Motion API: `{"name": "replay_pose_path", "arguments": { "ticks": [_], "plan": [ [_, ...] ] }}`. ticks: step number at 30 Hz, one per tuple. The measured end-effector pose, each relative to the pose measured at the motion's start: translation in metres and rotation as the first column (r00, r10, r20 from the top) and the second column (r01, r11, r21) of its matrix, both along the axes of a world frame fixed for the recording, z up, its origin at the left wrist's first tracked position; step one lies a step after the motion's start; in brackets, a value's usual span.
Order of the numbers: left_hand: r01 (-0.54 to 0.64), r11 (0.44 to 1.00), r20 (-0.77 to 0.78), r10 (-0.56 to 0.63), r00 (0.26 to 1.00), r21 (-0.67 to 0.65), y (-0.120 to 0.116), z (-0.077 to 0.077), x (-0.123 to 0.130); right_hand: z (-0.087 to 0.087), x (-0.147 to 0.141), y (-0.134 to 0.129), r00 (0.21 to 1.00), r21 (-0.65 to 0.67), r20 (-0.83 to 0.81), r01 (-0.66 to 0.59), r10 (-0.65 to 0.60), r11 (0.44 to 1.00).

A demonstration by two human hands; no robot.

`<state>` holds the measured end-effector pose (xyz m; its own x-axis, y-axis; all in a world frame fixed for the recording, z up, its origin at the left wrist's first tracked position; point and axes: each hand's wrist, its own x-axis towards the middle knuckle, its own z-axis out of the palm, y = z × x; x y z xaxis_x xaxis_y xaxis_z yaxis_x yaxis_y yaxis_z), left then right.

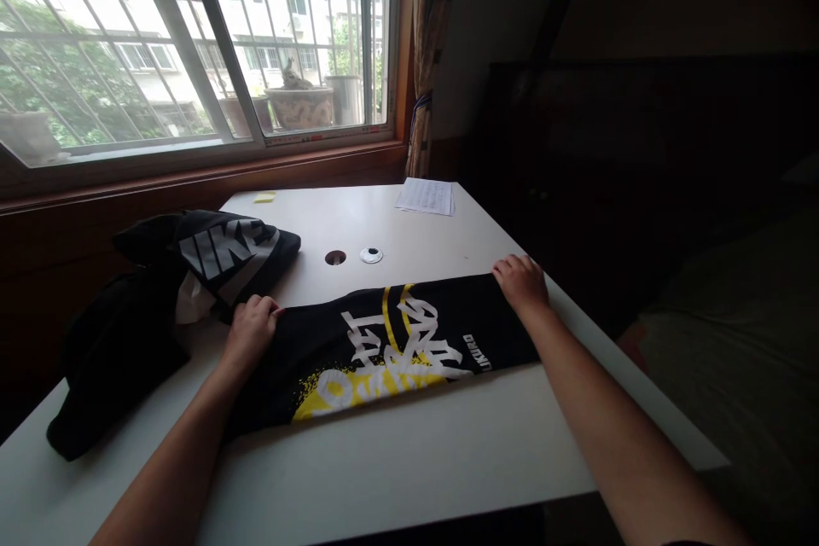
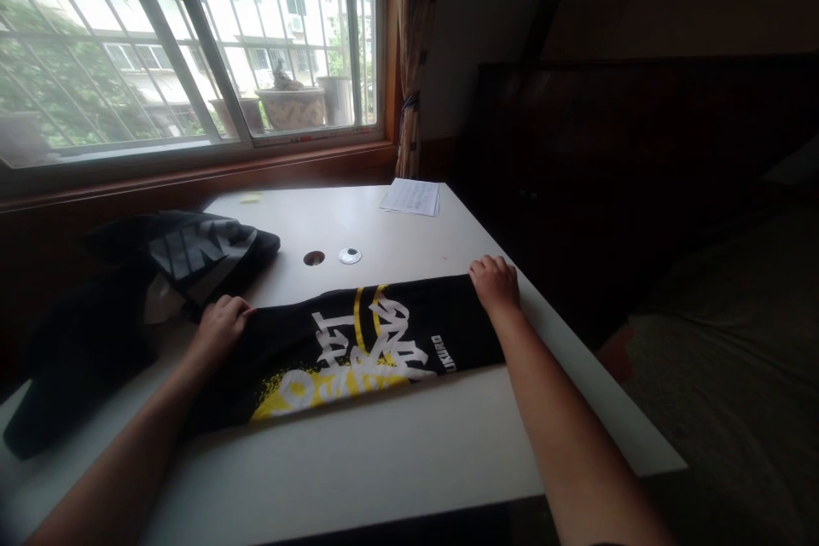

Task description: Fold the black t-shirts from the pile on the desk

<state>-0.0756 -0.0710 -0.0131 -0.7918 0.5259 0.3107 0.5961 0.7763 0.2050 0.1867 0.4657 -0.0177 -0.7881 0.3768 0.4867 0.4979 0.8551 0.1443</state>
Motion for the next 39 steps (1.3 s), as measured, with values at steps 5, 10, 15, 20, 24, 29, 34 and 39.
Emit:
{"name": "replay_pose_path", "arguments": {
  "ticks": [5,10,15,20,24,29,34,39],
  "plan": [
    [0.071,0.996,-0.128,-0.078,0.989,-0.056,0.015,0.028,0.021,-0.002,0.000,0.000,1.000,-0.002,0.004,0.003,-0.003,1.000],
    [0.446,0.875,-0.062,-0.463,0.884,-0.186,0.085,0.048,0.069,-0.004,0.000,0.004,1.000,-0.005,-0.007,0.003,-0.003,1.000],
    [0.603,0.766,0.085,-0.601,0.795,-0.221,0.169,0.028,0.110,-0.007,0.000,0.008,1.000,-0.004,-0.014,0.016,-0.016,1.000],
    [0.541,0.818,0.127,-0.526,0.841,-0.195,0.191,0.007,0.104,-0.008,0.000,0.009,1.000,0.017,-0.003,0.012,-0.012,1.000],
    [0.502,0.836,0.122,-0.487,0.865,-0.219,0.177,0.005,0.089,-0.009,0.000,0.010,0.999,0.003,0.004,0.038,-0.038,0.999],
    [0.396,0.884,0.130,-0.374,0.918,-0.248,0.154,0.006,0.071,-0.012,0.000,0.013,0.999,-0.040,-0.006,0.053,-0.054,0.998],
    [0.290,0.916,0.133,-0.263,0.956,-0.276,0.121,0.006,0.053,-0.015,0.000,0.016,0.998,-0.066,-0.029,0.060,-0.062,0.996],
    [0.215,0.944,0.124,-0.189,0.974,-0.251,0.076,0.000,0.034,-0.016,0.000,0.016,0.997,-0.063,-0.037,0.071,-0.074,0.995]
  ]
}}
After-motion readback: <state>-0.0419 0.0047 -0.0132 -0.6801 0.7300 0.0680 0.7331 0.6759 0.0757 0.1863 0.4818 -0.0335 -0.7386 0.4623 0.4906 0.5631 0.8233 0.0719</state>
